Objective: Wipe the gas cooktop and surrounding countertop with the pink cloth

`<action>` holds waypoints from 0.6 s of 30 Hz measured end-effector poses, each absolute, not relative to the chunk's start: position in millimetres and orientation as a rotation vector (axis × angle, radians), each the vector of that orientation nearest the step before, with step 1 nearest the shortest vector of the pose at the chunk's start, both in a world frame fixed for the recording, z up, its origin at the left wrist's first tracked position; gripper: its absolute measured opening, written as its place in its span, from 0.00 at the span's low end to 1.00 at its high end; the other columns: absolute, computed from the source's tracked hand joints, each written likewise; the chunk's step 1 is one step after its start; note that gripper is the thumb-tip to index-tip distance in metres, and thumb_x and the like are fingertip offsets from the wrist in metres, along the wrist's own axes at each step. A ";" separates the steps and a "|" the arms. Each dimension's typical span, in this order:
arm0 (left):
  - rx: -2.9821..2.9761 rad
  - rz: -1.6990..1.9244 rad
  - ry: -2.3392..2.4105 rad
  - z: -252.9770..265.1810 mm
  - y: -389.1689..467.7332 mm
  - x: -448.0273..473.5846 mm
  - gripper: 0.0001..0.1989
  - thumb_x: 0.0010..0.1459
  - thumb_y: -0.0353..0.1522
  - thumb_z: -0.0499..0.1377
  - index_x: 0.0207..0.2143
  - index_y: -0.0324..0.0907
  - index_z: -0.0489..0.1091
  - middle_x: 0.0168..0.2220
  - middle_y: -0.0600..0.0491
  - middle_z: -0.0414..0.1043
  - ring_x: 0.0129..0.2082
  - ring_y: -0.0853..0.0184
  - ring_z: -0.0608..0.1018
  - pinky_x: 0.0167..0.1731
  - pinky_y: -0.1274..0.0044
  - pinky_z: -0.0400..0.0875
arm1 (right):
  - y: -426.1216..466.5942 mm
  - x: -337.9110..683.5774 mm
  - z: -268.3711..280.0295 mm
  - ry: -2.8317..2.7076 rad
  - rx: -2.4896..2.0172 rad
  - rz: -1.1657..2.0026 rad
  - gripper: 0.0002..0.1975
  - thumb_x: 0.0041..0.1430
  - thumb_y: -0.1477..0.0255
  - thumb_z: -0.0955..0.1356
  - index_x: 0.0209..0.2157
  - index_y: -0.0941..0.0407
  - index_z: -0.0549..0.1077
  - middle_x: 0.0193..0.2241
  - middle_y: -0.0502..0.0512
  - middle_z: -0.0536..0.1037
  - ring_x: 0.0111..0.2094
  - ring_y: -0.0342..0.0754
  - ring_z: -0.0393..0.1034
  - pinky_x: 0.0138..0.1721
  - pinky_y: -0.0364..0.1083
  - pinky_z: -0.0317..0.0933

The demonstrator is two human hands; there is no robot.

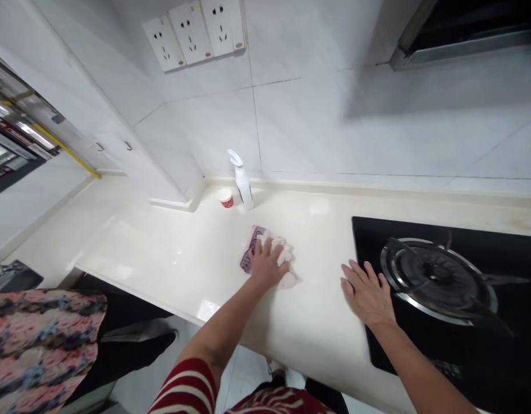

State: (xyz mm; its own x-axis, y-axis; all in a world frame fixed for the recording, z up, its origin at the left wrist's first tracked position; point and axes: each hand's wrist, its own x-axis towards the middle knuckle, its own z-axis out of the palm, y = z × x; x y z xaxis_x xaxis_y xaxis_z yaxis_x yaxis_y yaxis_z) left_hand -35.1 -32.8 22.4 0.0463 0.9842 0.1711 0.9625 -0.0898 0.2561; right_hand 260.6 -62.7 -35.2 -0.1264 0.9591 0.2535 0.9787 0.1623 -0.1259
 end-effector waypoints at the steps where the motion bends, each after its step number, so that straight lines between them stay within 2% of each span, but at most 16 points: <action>1: 2.219 0.459 2.097 24.1 -48.9 -47.7 0.28 0.57 0.47 0.60 0.60 0.58 0.67 0.68 0.52 0.57 0.68 0.41 0.54 0.58 0.47 0.55 | -62.7 260.7 -34.9 -2.171 -1.871 -0.098 0.25 0.69 0.63 0.54 0.60 0.53 0.69 0.65 0.52 0.65 0.69 0.59 0.47 0.65 0.64 0.44; 9: 2.261 0.286 2.226 31.8 -208.4 -128.7 0.29 0.56 0.43 0.62 0.60 0.58 0.67 0.68 0.51 0.58 0.67 0.42 0.58 0.56 0.51 0.59 | -62.9 261.6 -33.2 -2.169 -1.898 -0.062 0.24 0.68 0.64 0.56 0.60 0.51 0.68 0.65 0.52 0.64 0.69 0.58 0.47 0.65 0.64 0.45; 14: 2.029 0.278 2.541 33.7 -222.4 -167.0 0.24 0.57 0.43 0.60 0.57 0.52 0.72 0.66 0.47 0.61 0.65 0.42 0.61 0.55 0.51 0.60 | -64.0 259.1 -26.5 -2.172 -1.933 -0.043 0.24 0.68 0.65 0.56 0.60 0.51 0.68 0.66 0.50 0.64 0.69 0.57 0.46 0.66 0.63 0.44; 18: 1.933 0.337 2.654 28.8 -216.0 -148.2 0.24 0.58 0.44 0.59 0.55 0.50 0.73 0.65 0.46 0.62 0.64 0.42 0.61 0.55 0.51 0.60 | -64.2 256.8 -20.3 -2.172 -1.965 -0.019 0.24 0.69 0.64 0.54 0.61 0.52 0.68 0.66 0.50 0.63 0.69 0.57 0.46 0.66 0.62 0.42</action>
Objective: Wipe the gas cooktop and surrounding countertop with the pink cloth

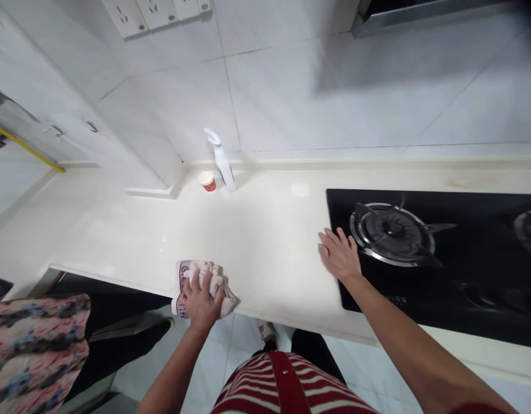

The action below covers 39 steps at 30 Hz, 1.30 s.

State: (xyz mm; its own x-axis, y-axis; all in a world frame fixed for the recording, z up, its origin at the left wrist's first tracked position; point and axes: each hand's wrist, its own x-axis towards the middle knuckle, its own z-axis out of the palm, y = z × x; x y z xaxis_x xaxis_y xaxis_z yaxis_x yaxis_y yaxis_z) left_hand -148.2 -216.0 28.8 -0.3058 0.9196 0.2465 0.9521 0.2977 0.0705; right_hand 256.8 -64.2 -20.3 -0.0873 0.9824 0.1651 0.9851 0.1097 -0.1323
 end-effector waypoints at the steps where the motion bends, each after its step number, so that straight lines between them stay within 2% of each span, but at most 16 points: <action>1: -1.776 -0.309 -2.378 27.2 -217.0 -136.8 0.24 0.57 0.45 0.59 0.55 0.50 0.73 0.65 0.45 0.62 0.64 0.41 0.60 0.54 0.51 0.60 | -63.9 256.5 -19.0 -2.172 -1.970 -0.007 0.25 0.69 0.64 0.53 0.61 0.52 0.68 0.66 0.50 0.63 0.69 0.57 0.45 0.66 0.62 0.42; 6: -2.087 -0.319 -2.243 22.7 -226.4 -65.9 0.26 0.55 0.45 0.61 0.57 0.53 0.72 0.66 0.45 0.60 0.65 0.39 0.58 0.54 0.51 0.59 | -62.1 256.5 -14.4 -2.174 -1.984 0.045 0.26 0.70 0.63 0.52 0.61 0.51 0.67 0.67 0.49 0.62 0.69 0.58 0.45 0.66 0.62 0.41; 13: -2.538 -0.340 -1.988 24.7 -218.2 43.6 0.32 0.54 0.53 0.60 0.59 0.55 0.68 0.69 0.46 0.55 0.66 0.37 0.54 0.54 0.49 0.56 | -64.3 256.6 -8.2 -2.212 -1.988 0.096 0.27 0.70 0.62 0.51 0.63 0.52 0.65 0.68 0.51 0.60 0.70 0.59 0.41 0.67 0.63 0.39; 18: -2.806 -0.319 -1.759 25.6 -230.6 108.9 0.28 0.57 0.51 0.57 0.57 0.54 0.69 0.67 0.48 0.59 0.64 0.41 0.59 0.52 0.53 0.60 | -65.0 260.5 0.8 -2.283 -1.951 0.173 0.27 0.71 0.60 0.53 0.64 0.53 0.64 0.69 0.53 0.57 0.71 0.60 0.40 0.68 0.63 0.37; 21: -2.909 -0.337 -1.702 22.8 -247.1 121.3 0.26 0.54 0.49 0.61 0.54 0.53 0.71 0.63 0.48 0.64 0.60 0.44 0.63 0.49 0.55 0.64 | -77.9 265.1 5.1 -2.358 -1.801 0.264 0.25 0.71 0.62 0.54 0.63 0.54 0.67 0.68 0.56 0.58 0.71 0.58 0.41 0.69 0.63 0.36; 24: -2.988 -0.476 -1.654 19.1 -264.7 117.5 0.25 0.49 0.44 0.67 0.50 0.50 0.72 0.57 0.48 0.70 0.57 0.46 0.67 0.50 0.56 0.65 | -112.5 269.2 7.4 -2.372 -1.476 0.500 0.23 0.71 0.65 0.55 0.58 0.54 0.71 0.66 0.58 0.62 0.70 0.54 0.47 0.70 0.62 0.35; 26: -2.989 -0.667 -1.702 18.9 -275.5 111.7 0.23 0.48 0.40 0.68 0.47 0.48 0.72 0.53 0.46 0.72 0.54 0.49 0.70 0.51 0.57 0.67 | -145.2 273.1 8.4 -2.286 -1.292 0.677 0.23 0.72 0.65 0.53 0.55 0.52 0.73 0.61 0.57 0.71 0.66 0.51 0.57 0.69 0.63 0.39; 28: -2.909 -0.909 -1.895 23.1 -282.5 105.6 0.19 0.48 0.37 0.66 0.44 0.46 0.71 0.49 0.46 0.72 0.50 0.54 0.73 0.50 0.61 0.70 | -178.9 281.2 10.1 -2.138 -1.199 0.892 0.26 0.73 0.65 0.50 0.53 0.52 0.74 0.50 0.56 0.79 0.57 0.50 0.70 0.65 0.61 0.53; 30: -2.717 -1.159 -2.184 33.0 -280.6 99.8 0.16 0.49 0.34 0.63 0.43 0.46 0.68 0.45 0.49 0.73 0.45 0.59 0.76 0.47 0.65 0.72 | -206.1 296.2 12.7 -1.864 -1.200 1.161 0.27 0.73 0.61 0.50 0.51 0.53 0.75 0.40 0.56 0.83 0.44 0.50 0.78 0.54 0.56 0.68; 31: -2.582 -1.273 -2.321 40.1 -274.6 97.2 0.16 0.50 0.33 0.61 0.43 0.46 0.67 0.43 0.51 0.73 0.43 0.61 0.76 0.45 0.67 0.73 | -215.4 306.4 14.3 -1.708 -1.232 1.239 0.26 0.73 0.59 0.51 0.49 0.54 0.75 0.37 0.56 0.83 0.39 0.51 0.79 0.48 0.54 0.71; 33: -2.293 -1.459 -2.500 57.1 -250.5 93.9 0.17 0.52 0.33 0.59 0.45 0.46 0.65 0.40 0.53 0.72 0.40 0.64 0.76 0.44 0.69 0.74 | -224.0 331.1 16.8 -1.538 -1.337 1.163 0.24 0.71 0.57 0.55 0.45 0.54 0.76 0.35 0.56 0.82 0.37 0.52 0.78 0.42 0.52 0.71; 37: -2.056 -1.608 -2.492 86.1 -165.0 106.0 0.23 0.55 0.39 0.60 0.51 0.42 0.63 0.48 0.48 0.70 0.47 0.63 0.75 0.49 0.69 0.72 | -213.2 382.7 12.3 -1.793 -1.524 0.512 0.18 0.69 0.62 0.59 0.39 0.51 0.79 0.43 0.58 0.80 0.48 0.55 0.73 0.53 0.57 0.63; 39: -2.145 -1.506 -2.463 89.2 -119.4 124.8 0.24 0.58 0.40 0.59 0.54 0.40 0.63 0.52 0.44 0.67 0.52 0.61 0.74 0.53 0.69 0.70 | -205.9 399.8 4.8 -1.913 -1.639 0.220 0.16 0.68 0.65 0.60 0.43 0.52 0.78 0.50 0.60 0.77 0.54 0.57 0.68 0.56 0.59 0.58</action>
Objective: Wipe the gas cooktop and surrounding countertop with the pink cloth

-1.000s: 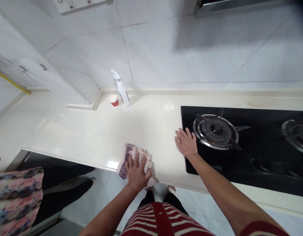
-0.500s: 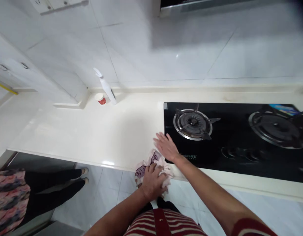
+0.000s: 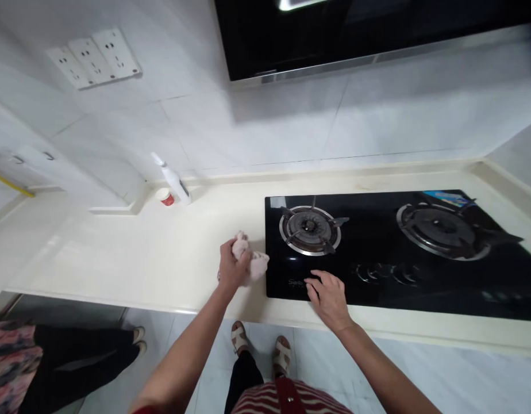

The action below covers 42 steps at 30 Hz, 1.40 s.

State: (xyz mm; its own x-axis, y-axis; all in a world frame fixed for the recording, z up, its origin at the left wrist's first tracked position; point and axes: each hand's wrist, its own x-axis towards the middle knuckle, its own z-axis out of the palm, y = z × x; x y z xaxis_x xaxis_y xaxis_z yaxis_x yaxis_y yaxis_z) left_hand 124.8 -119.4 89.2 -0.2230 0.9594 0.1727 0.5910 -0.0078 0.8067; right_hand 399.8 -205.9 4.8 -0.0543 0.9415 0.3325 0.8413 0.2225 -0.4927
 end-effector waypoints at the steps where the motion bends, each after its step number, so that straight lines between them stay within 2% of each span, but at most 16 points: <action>1: 1.642 1.060 1.851 87.0 -99.7 136.6 0.25 0.59 0.40 0.59 0.56 0.40 0.62 0.54 0.43 0.66 0.55 0.61 0.72 0.55 0.68 0.68 | -203.6 404.9 0.7 -1.950 -1.689 0.116 0.16 0.68 0.67 0.60 0.46 0.52 0.77 0.53 0.60 0.75 0.57 0.58 0.66 0.57 0.60 0.56; 4: 1.696 0.902 1.868 68.9 -59.7 174.9 0.30 0.59 0.41 0.60 0.61 0.43 0.61 0.60 0.40 0.61 0.61 0.55 0.67 0.59 0.62 0.64 | -201.4 409.2 -8.8 -2.047 -1.746 -0.026 0.19 0.67 0.71 0.60 0.55 0.53 0.72 0.59 0.61 0.71 0.62 0.58 0.61 0.60 0.60 0.52; 7: 1.875 0.676 1.912 47.9 -47.2 203.3 0.34 0.58 0.45 0.61 0.64 0.50 0.60 0.67 0.41 0.53 0.68 0.44 0.56 0.61 0.50 0.56 | -201.8 407.0 -10.5 -2.074 -1.756 -0.034 0.19 0.66 0.71 0.61 0.56 0.53 0.72 0.59 0.60 0.71 0.62 0.58 0.60 0.60 0.60 0.50; 9: 2.041 0.508 1.965 40.7 -48.0 210.8 0.32 0.59 0.47 0.59 0.65 0.54 0.60 0.70 0.43 0.49 0.68 0.41 0.52 0.59 0.46 0.55 | -201.3 406.7 -8.9 -2.055 -1.758 -0.020 0.19 0.66 0.71 0.61 0.55 0.53 0.72 0.59 0.60 0.71 0.62 0.58 0.60 0.60 0.59 0.50; 15: 2.262 0.376 1.941 43.9 -89.4 203.9 0.31 0.56 0.46 0.61 0.62 0.55 0.65 0.64 0.44 0.58 0.60 0.44 0.64 0.55 0.52 0.61 | -199.0 408.9 -6.4 -2.019 -1.745 0.001 0.18 0.65 0.71 0.62 0.54 0.53 0.73 0.57 0.60 0.72 0.61 0.58 0.61 0.58 0.59 0.51; 23: 2.444 0.433 1.623 36.2 -216.7 183.5 0.34 0.52 0.39 0.65 0.62 0.53 0.65 0.61 0.43 0.60 0.56 0.48 0.65 0.55 0.55 0.63 | -201.1 410.6 -12.0 -2.031 -1.739 0.002 0.18 0.67 0.71 0.60 0.54 0.54 0.72 0.58 0.60 0.72 0.61 0.57 0.60 0.58 0.59 0.51; 27: 2.320 0.430 1.507 38.7 -250.7 154.6 0.32 0.49 0.31 0.64 0.58 0.53 0.67 0.54 0.46 0.66 0.53 0.52 0.70 0.52 0.59 0.69 | -201.1 415.6 -17.4 -1.956 -1.646 0.099 0.17 0.67 0.72 0.58 0.50 0.54 0.74 0.55 0.60 0.74 0.61 0.56 0.61 0.60 0.60 0.52; 31: 2.030 0.648 1.654 55.5 -247.3 139.6 0.27 0.48 0.27 0.60 0.53 0.50 0.69 0.49 0.49 0.68 0.51 0.59 0.74 0.52 0.66 0.73 | -202.0 418.5 -18.7 -1.726 -1.519 0.225 0.18 0.68 0.72 0.55 0.45 0.53 0.74 0.48 0.59 0.76 0.55 0.53 0.68 0.58 0.58 0.60; 34: 1.942 0.819 1.714 77.6 -221.4 149.1 0.25 0.52 0.29 0.59 0.54 0.49 0.67 0.48 0.50 0.68 0.49 0.62 0.75 0.51 0.68 0.73 | -209.0 425.5 -18.5 -1.561 -1.556 0.189 0.16 0.68 0.70 0.56 0.44 0.53 0.74 0.48 0.60 0.75 0.54 0.53 0.68 0.56 0.58 0.62; 37: 2.051 0.794 1.597 89.3 -192.3 182.5 0.28 0.54 0.34 0.61 0.58 0.51 0.64 0.54 0.49 0.65 0.51 0.60 0.74 0.51 0.67 0.72 | -220.7 442.9 -22.6 -1.476 -1.653 0.048 0.14 0.67 0.70 0.58 0.43 0.53 0.74 0.47 0.60 0.75 0.55 0.56 0.66 0.58 0.60 0.58; 40: 2.243 0.652 1.393 74.7 -175.3 232.8 0.31 0.55 0.39 0.63 0.61 0.51 0.63 0.57 0.48 0.65 0.54 0.58 0.72 0.54 0.66 0.70 | -229.3 461.0 -30.0 -1.386 -1.771 -0.056 0.14 0.66 0.68 0.59 0.41 0.55 0.74 0.46 0.62 0.74 0.53 0.57 0.66 0.55 0.59 0.59; 42: 2.406 0.529 1.301 54.6 -172.5 264.2 0.34 0.54 0.43 0.64 0.63 0.50 0.62 0.60 0.46 0.65 0.58 0.52 0.69 0.57 0.60 0.66 | -230.9 466.2 -33.7 -1.370 -1.835 -0.071 0.14 0.66 0.68 0.58 0.41 0.56 0.74 0.46 0.63 0.73 0.53 0.58 0.66 0.55 0.59 0.58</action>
State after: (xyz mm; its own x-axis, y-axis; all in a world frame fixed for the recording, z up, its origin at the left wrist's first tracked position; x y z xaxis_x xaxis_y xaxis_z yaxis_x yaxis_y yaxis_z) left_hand 264.2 -172.5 54.6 0.5078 0.8474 0.1552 0.7152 -0.5151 0.4724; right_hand 466.2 -230.9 -33.7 0.4051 0.7714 0.4907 0.8181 -0.0662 -0.5712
